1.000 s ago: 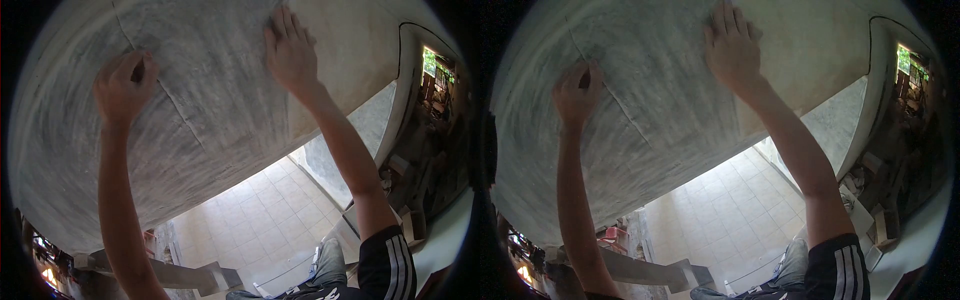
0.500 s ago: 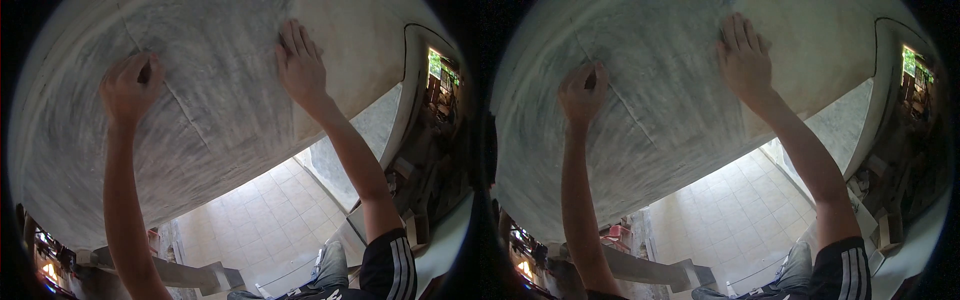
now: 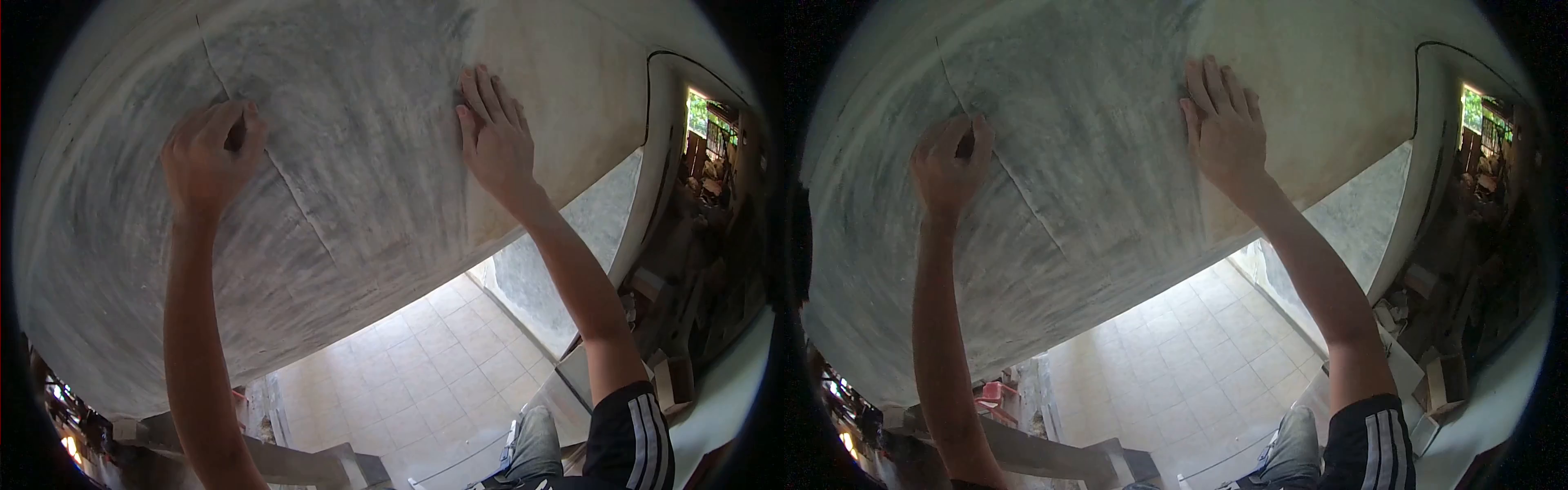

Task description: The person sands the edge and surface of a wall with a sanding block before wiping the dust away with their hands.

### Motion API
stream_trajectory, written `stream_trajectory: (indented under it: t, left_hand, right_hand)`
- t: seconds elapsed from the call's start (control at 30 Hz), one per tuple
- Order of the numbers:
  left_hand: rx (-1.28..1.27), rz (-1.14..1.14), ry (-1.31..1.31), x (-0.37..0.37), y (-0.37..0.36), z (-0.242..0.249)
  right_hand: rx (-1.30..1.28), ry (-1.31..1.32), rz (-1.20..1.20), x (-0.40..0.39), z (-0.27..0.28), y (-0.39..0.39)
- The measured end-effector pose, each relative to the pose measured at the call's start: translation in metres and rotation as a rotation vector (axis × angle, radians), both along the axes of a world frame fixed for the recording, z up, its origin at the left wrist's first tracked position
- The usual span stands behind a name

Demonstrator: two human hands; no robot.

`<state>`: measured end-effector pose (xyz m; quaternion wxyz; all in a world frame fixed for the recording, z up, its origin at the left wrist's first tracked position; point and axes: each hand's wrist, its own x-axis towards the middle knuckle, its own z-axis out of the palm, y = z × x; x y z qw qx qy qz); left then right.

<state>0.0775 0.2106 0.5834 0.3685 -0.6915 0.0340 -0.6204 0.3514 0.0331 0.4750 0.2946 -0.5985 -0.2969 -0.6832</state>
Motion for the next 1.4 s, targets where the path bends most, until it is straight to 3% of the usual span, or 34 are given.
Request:
stream_trajectory:
  t: [0.23, 0.33, 0.43, 0.63, 0.73, 0.83, 0.93, 1.03, 1.13, 1.33, 1.4]
  left_hand:
    - [-0.033, -0.031, 0.019, 0.004, 0.000, -0.002]
    - [0.007, -0.036, 0.009, 0.004, -0.003, -0.002]
    - [-0.017, 0.003, 0.026, 0.002, -0.002, -0.001]
    - [0.019, -0.055, 0.019, 0.004, -0.003, -0.001]
    - [0.029, -0.064, 0.004, 0.005, -0.003, -0.001]
    - [-0.007, -0.032, 0.019, 0.003, -0.006, -0.001]
    - [-0.003, -0.099, -0.001, 0.007, -0.004, -0.002]
    - [0.025, -0.057, -0.004, 0.004, -0.004, -0.001]
    - [0.023, -0.078, -0.008, 0.003, -0.007, 0.000]
    - [0.001, -0.095, -0.001, 0.005, -0.008, -0.002]
    - [0.005, -0.083, 0.005, 0.004, -0.007, -0.002]
  right_hand:
    - [0.086, 0.100, -0.027, 0.001, 0.056, 0.008]
    - [-0.059, 0.112, 0.028, -0.027, 0.009, 0.010]
    - [-0.155, 0.013, -0.055, -0.026, 0.001, -0.004]
    - [-0.009, 0.176, -0.085, -0.015, 0.054, 0.002]
    - [-0.142, 0.109, -0.044, -0.039, 0.009, 0.003]
    - [-0.141, 0.014, -0.094, -0.024, 0.017, -0.010]
    - [-0.010, 0.142, -0.107, -0.003, 0.060, -0.013]
    - [-0.054, 0.214, -0.109, -0.014, 0.057, -0.005]
    - [-0.215, 0.072, -0.072, -0.033, 0.013, -0.005]
    - [-0.040, 0.130, -0.125, -0.006, 0.066, -0.008]
    - [-0.078, 0.145, -0.083, -0.020, 0.052, -0.003]
